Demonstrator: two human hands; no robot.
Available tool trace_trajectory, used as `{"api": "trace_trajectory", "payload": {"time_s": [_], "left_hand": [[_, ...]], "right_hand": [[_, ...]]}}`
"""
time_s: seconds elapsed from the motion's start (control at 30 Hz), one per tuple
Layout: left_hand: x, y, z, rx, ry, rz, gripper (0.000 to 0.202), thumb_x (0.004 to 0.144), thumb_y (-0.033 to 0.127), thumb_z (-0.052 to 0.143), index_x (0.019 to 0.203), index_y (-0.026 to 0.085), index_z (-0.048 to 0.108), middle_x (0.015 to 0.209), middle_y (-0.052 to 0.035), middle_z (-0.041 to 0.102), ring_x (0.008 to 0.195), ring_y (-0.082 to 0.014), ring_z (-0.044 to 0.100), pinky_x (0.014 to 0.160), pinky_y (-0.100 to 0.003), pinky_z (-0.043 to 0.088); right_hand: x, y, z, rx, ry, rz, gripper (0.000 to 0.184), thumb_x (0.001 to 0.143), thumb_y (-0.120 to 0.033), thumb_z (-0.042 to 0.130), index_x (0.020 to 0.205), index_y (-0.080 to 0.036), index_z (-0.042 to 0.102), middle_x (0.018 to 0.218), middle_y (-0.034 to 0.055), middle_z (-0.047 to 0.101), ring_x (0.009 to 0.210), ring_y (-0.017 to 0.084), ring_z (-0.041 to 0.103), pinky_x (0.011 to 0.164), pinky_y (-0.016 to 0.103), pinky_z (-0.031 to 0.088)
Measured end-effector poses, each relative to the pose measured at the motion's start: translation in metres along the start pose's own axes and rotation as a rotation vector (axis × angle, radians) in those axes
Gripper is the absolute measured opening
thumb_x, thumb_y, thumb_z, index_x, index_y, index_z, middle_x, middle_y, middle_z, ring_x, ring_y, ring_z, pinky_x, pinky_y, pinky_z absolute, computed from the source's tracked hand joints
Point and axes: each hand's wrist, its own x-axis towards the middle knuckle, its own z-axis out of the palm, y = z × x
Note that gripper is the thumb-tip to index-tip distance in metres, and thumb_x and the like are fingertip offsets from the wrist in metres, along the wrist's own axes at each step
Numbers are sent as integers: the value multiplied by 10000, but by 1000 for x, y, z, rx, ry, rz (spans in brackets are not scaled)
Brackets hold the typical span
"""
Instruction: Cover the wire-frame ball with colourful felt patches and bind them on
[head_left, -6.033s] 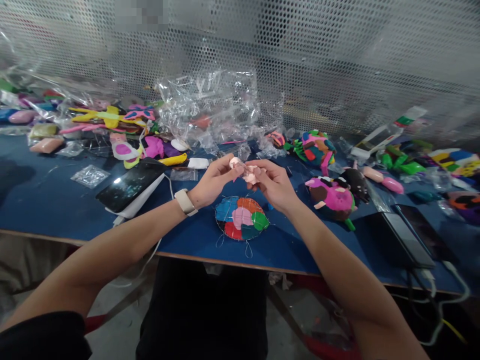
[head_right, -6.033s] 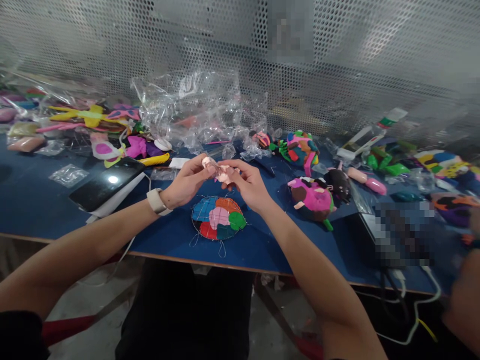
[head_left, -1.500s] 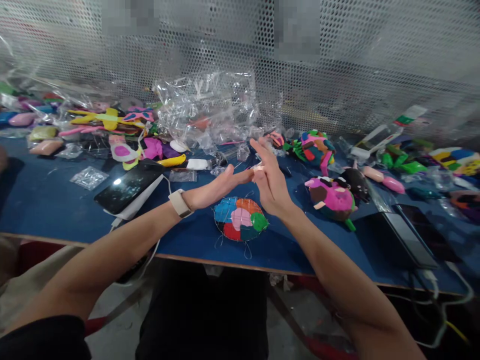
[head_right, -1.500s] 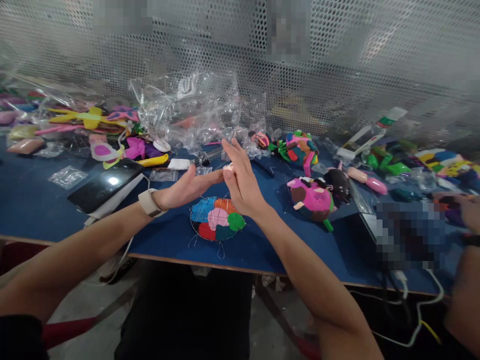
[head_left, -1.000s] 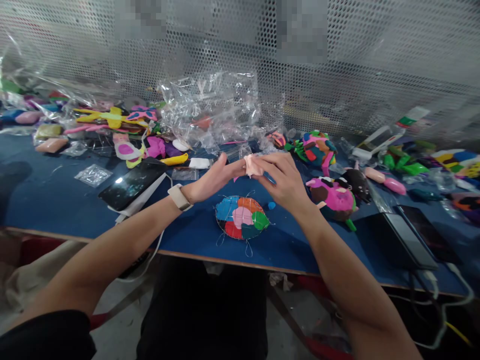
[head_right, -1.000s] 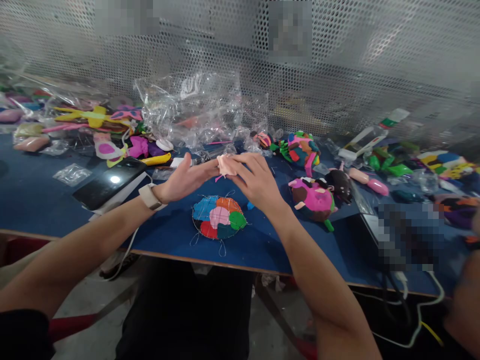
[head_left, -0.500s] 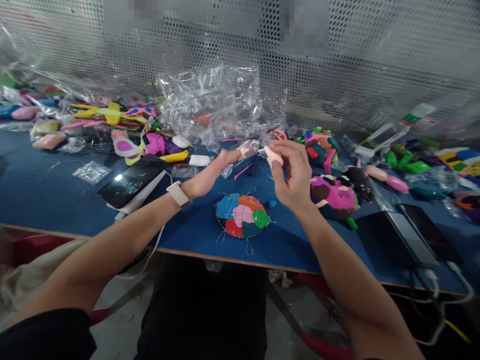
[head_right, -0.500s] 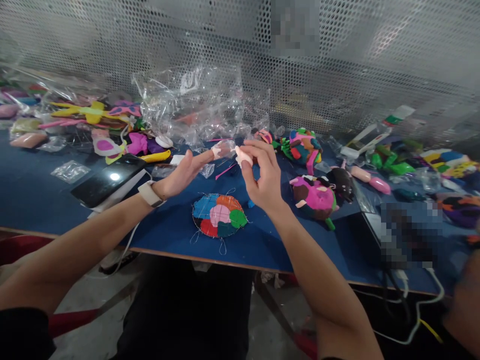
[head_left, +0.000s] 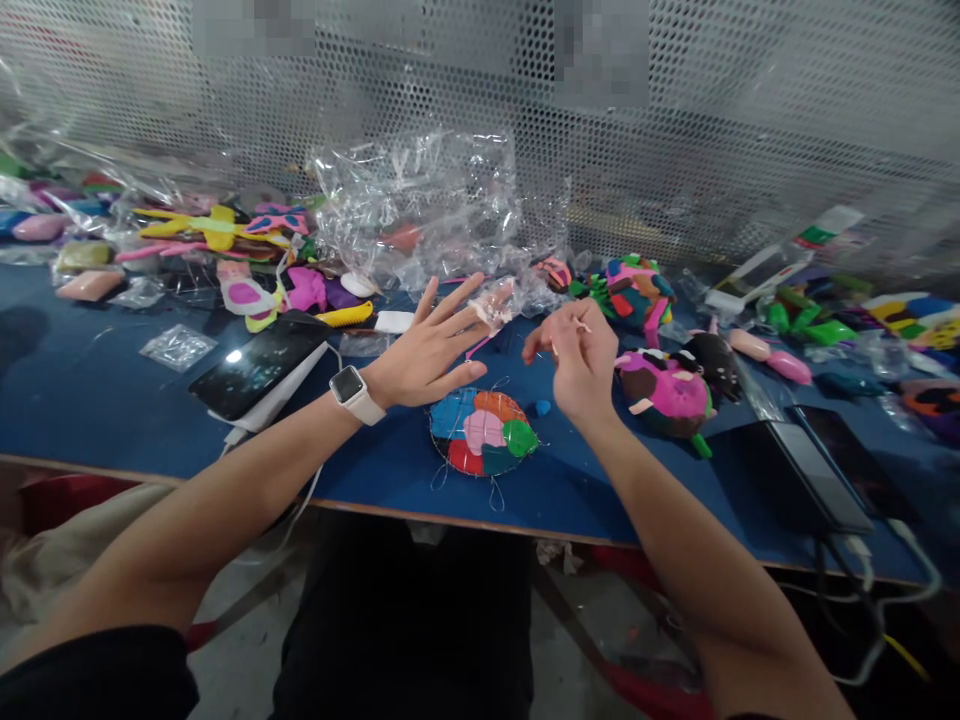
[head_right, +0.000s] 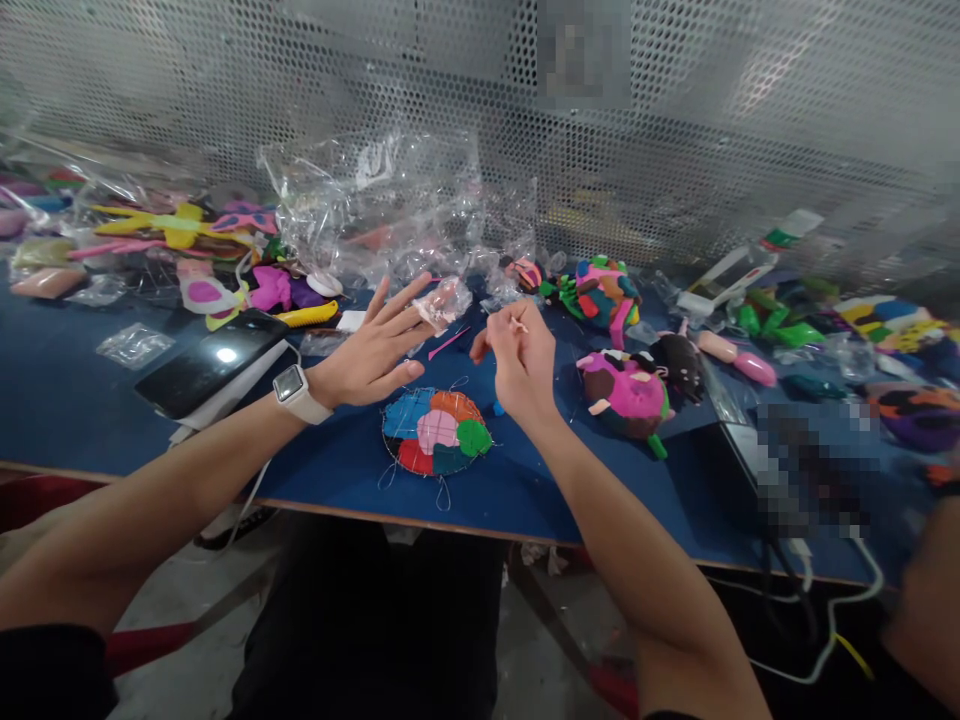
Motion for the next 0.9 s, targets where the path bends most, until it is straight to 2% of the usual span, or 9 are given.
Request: {"api": "trace_trajectory", "payload": {"time_s": [0.07,0.13,0.23,0.3,0.37,0.5,0.6,0.77,0.9], "left_hand": [[1,2,0,12,-11,16,679,1157,672,385,1641,247,600,1874,-122,376,1810,-396,146,1456,-702,-69],[2,5,1,13,-17,34,708,1156,687,370,1669,240,566,1876,-134,367,1810,-402,139,1449,-718,-78],[4,12,5,9,-31,65,686,1155,680,398,1653,247,584,1841,-137,432,1807,-405,152,1449,-723,-86],[6,18,8,3,-26,89,669,1149,688,423,1612,250,625,1775,-137,525,1799,-404,192,1453,-723,-82],[7,27,11,4,-1,112,678,1141,710,431,1580,243,651,1704,-141,596,1784,-403,246,1460,-723,-57],[10,43,9,56,40,96,758,1066,814,516,1533,242,686,1655,-139,633,1751,-429,316,1468,-738,1],[10,46,6,137,42,12,771,1039,830,558,1549,266,683,1635,-125,651,1743,-463,318,1448,-778,-31],[9,34,6,222,83,-115,919,961,889,625,1626,255,614,1726,-155,565,1764,-526,216,1406,-815,-128],[7,32,4,203,140,-165,985,954,806,688,1724,226,484,1853,-179,387,1781,-545,112,1390,-809,-168]], "right_hand": [[-4,-4,1,-125,64,-121,302,1112,-612,621,1179,-321,662,850,4,701,823,221,796,785,411,694],[-6,-8,1,-228,71,-282,381,1145,-609,539,1416,-361,642,1140,70,798,1139,301,825,1043,557,683],[-5,-11,3,-417,-109,-463,546,1168,-647,389,1614,-390,571,1594,84,692,1556,385,625,1329,727,453],[-1,-12,5,-535,-259,-504,657,1160,-713,277,1690,-400,506,1704,53,616,1682,397,478,1404,774,282],[4,-13,8,-610,-336,-507,733,1141,-769,206,1732,-413,456,1740,26,586,1737,398,380,1428,789,145],[11,-17,11,-626,-340,-476,727,1134,-790,241,1721,-433,479,1750,-6,585,1764,396,318,1430,786,16],[12,-21,9,-536,-348,-410,644,1176,-702,262,1651,-404,580,1699,10,644,1740,367,385,1441,772,65],[-1,-30,8,-282,-249,-393,533,1221,-543,287,1470,-376,728,1500,20,797,1663,314,525,1425,717,293],[-11,-27,12,-285,-504,-528,427,1197,-532,425,1371,-369,779,1424,28,835,1524,294,680,1282,636,562]]}}
